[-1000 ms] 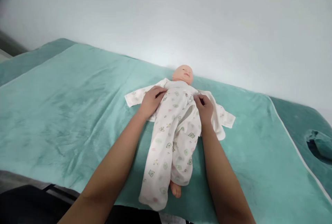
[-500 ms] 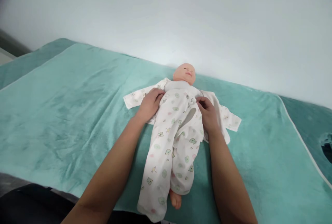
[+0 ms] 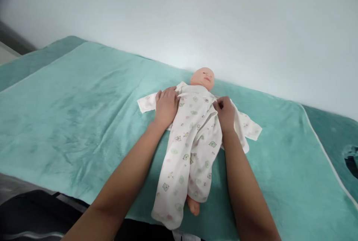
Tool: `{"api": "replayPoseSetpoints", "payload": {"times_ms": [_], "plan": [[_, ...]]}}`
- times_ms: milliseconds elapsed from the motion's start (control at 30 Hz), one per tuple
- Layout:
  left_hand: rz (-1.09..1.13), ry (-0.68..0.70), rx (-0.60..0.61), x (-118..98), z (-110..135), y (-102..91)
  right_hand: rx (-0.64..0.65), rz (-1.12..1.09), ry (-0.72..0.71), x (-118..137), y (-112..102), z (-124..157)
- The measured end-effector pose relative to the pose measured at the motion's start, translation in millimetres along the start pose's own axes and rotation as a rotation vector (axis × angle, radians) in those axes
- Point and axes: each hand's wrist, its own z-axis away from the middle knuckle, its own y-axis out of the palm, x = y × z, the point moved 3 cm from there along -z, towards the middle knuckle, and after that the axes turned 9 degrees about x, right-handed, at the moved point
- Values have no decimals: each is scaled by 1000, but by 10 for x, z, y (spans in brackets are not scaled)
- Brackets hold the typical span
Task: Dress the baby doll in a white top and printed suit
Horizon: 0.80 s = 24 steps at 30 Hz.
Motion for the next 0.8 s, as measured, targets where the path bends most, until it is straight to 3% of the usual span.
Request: {"api": "replayPoseSetpoints", "payload": {"times_ms": [200,400,567,667,800], "plan": [[-52,-116,22,98,-127,65,-18,-26,242,-88,89,-295],[70,18,-28,73,-93,37,-135,-350,37,-73,135,152],[69,108,-21,82,150,-9,-23,-45,-57,-115,-18,712],[57,155,65,67,411,-14,106,161,-160,-131,-77,977],[72,313,195,33,742,-29,160,342,-270,-148,-108,1180]]}}
